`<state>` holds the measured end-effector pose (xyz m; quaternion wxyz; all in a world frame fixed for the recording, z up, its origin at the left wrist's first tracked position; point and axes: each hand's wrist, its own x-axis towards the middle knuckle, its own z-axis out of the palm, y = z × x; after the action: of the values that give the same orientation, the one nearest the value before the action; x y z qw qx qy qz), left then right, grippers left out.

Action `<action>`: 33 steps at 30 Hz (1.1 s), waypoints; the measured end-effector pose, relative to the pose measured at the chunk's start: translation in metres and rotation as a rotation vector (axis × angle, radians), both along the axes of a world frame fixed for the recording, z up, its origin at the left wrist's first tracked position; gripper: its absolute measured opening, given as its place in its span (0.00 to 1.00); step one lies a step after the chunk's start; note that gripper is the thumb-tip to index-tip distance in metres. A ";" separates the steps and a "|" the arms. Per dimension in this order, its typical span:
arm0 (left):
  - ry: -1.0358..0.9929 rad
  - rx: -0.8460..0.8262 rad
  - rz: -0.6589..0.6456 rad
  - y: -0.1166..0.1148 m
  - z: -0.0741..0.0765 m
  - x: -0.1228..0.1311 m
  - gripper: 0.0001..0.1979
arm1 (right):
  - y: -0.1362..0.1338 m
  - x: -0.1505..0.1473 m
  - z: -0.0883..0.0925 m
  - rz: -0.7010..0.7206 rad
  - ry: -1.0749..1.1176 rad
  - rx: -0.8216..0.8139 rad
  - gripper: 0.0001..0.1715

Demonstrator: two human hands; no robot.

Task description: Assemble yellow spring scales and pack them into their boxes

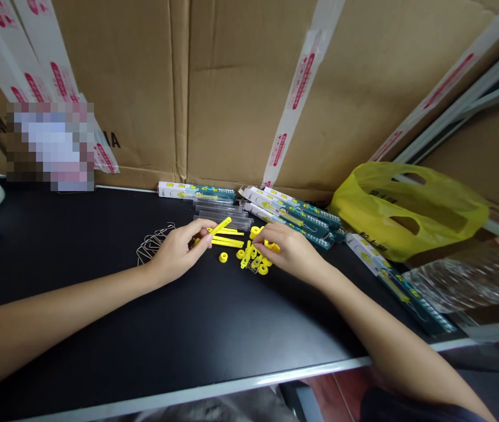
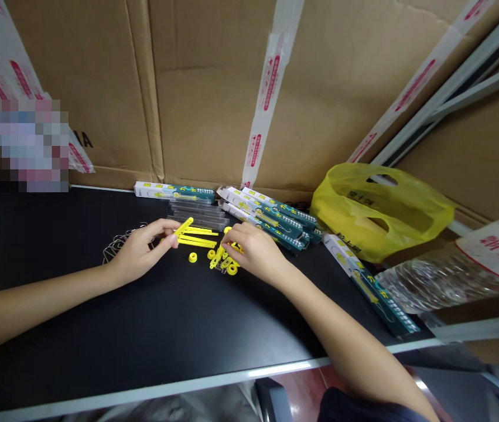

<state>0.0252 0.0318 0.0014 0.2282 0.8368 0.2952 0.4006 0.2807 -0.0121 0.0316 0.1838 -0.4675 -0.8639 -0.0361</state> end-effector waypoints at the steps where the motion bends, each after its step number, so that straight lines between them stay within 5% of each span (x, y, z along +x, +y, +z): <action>1: -0.029 -0.015 -0.004 0.000 0.000 0.000 0.10 | 0.000 -0.001 -0.001 0.016 0.000 -0.001 0.07; 5: -0.034 0.041 -0.024 -0.003 0.000 -0.002 0.06 | -0.001 -0.007 -0.008 0.072 0.006 0.016 0.07; 10: 0.268 0.518 -0.372 -0.013 -0.003 -0.002 0.08 | 0.002 -0.018 -0.012 0.103 0.040 0.048 0.08; 14: 0.377 0.776 -0.381 -0.017 -0.003 -0.001 0.12 | 0.015 -0.036 -0.012 0.181 -0.013 0.055 0.10; 25: 0.522 0.797 -0.390 -0.015 -0.002 0.001 0.14 | 0.088 -0.129 0.004 0.267 -0.200 0.037 0.08; 33: 0.526 0.732 -0.401 -0.012 -0.004 0.000 0.15 | 0.109 -0.158 0.019 0.363 -0.477 0.046 0.10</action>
<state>0.0257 0.0195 -0.0026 -0.0904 0.9752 0.0160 0.2015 0.1231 0.0970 0.0510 -0.0102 -0.2795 -0.9511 -0.1311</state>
